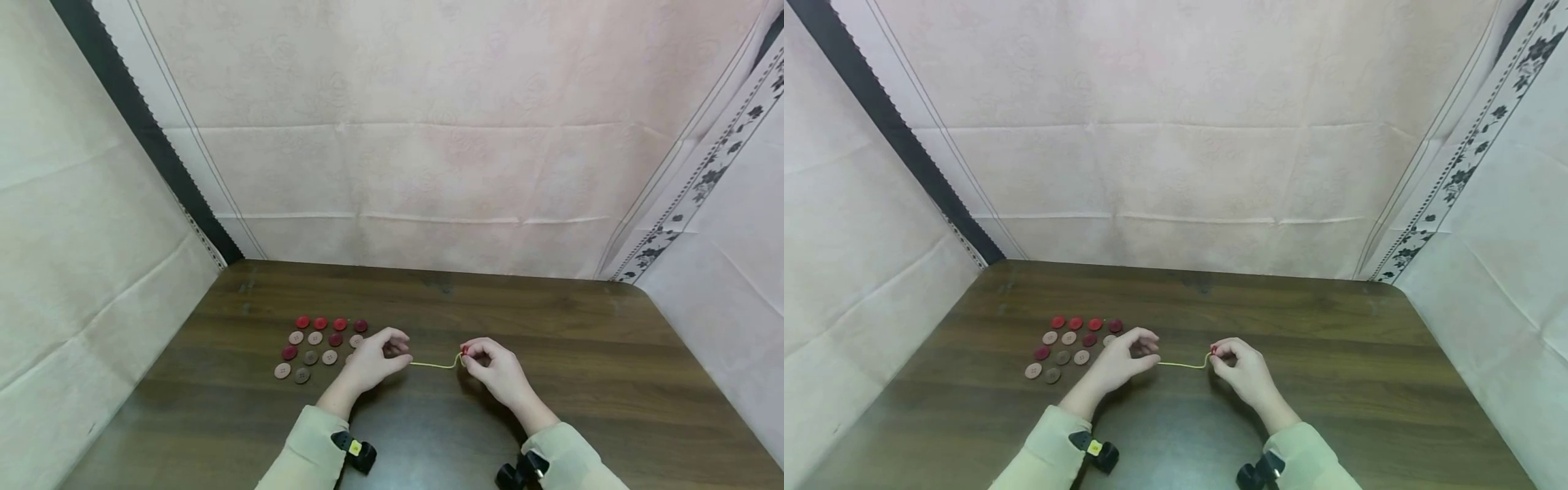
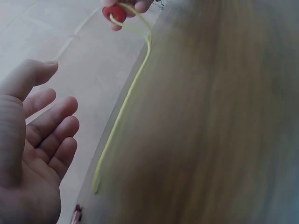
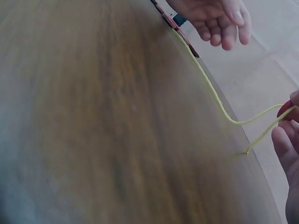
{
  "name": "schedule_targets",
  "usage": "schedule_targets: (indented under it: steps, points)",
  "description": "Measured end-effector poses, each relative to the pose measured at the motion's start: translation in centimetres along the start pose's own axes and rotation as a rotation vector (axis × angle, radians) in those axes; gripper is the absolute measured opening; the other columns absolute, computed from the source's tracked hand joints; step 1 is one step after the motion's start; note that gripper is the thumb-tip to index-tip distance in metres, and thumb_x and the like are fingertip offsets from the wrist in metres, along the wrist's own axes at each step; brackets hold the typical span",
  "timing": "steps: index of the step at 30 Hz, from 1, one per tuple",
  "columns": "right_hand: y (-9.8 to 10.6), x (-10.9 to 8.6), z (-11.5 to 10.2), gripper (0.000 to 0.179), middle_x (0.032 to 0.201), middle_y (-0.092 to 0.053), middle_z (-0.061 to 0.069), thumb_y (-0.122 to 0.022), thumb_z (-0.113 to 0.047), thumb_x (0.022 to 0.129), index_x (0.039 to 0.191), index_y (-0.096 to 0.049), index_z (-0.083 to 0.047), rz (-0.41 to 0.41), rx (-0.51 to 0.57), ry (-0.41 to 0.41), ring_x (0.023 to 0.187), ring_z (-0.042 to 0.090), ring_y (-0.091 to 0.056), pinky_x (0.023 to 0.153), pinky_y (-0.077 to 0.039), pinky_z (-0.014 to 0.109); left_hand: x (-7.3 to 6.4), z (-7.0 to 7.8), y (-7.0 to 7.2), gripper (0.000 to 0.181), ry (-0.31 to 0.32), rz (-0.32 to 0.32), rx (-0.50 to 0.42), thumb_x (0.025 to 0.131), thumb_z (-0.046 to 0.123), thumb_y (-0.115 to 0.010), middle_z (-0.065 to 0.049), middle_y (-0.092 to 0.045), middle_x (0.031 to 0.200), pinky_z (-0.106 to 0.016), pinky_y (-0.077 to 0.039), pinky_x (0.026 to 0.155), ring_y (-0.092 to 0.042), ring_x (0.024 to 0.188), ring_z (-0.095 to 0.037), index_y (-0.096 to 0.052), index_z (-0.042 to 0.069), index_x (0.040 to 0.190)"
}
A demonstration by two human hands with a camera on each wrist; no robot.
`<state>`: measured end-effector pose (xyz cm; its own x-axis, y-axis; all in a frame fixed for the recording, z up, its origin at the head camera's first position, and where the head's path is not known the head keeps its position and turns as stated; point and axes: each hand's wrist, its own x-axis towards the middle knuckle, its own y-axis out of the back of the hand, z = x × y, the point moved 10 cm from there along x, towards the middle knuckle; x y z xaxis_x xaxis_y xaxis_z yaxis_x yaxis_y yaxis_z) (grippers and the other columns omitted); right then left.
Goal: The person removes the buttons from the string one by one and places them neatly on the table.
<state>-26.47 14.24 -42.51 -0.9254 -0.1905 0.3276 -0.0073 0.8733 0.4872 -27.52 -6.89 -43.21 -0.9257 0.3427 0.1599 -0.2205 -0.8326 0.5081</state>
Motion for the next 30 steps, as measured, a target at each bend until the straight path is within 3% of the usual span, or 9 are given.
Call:
schedule_targets:
  steps: [16, 26, 30]
  points:
    - [-1.2, 0.1, -0.2, 0.007, 0.099, -0.065, 0.001, -0.071, -0.01, 0.083, 0.083, -0.065, -0.014, -0.042, 0.053, -0.019, 0.085, 0.011, -0.061, 0.07, -0.051, 0.025, 1.1, 1.8, -4.2, 0.04, -0.036, -0.093, 0.009, 0.084, 0.022, -0.07, 0.002, -0.065, 0.108, -0.033, -0.046, 0.087, -0.058, 0.097, -0.011, -0.059, 0.009, 0.121]
    - [-2.0, -0.3, -1.4, 0.006, 0.099, -0.064, 0.0, -0.07, -0.015, 0.085, 0.085, -0.065, -0.012, -0.104, 0.089, 0.047, 0.088, 0.011, -0.061, 0.072, -0.051, 0.026, 1.4, 2.5, -5.7, 0.036, -0.048, -0.13, 0.025, 0.084, 0.024, -0.071, 0.009, -0.062, 0.106, -0.028, -0.046, 0.086, -0.057, 0.096, -0.006, -0.062, 0.017, 0.118]
    - [-1.8, -0.6, -3.8, 0.005, 0.099, -0.063, 0.008, -0.067, -0.003, 0.085, 0.085, -0.065, -0.007, -0.119, 0.065, 0.059, 0.09, 0.016, -0.061, 0.074, -0.051, 0.027, 1.5, 3.0, -6.0, 0.035, -0.075, -0.141, 0.048, 0.083, 0.025, -0.072, 0.01, -0.061, 0.104, -0.027, -0.046, 0.086, -0.057, 0.095, -0.004, -0.063, 0.019, 0.116]
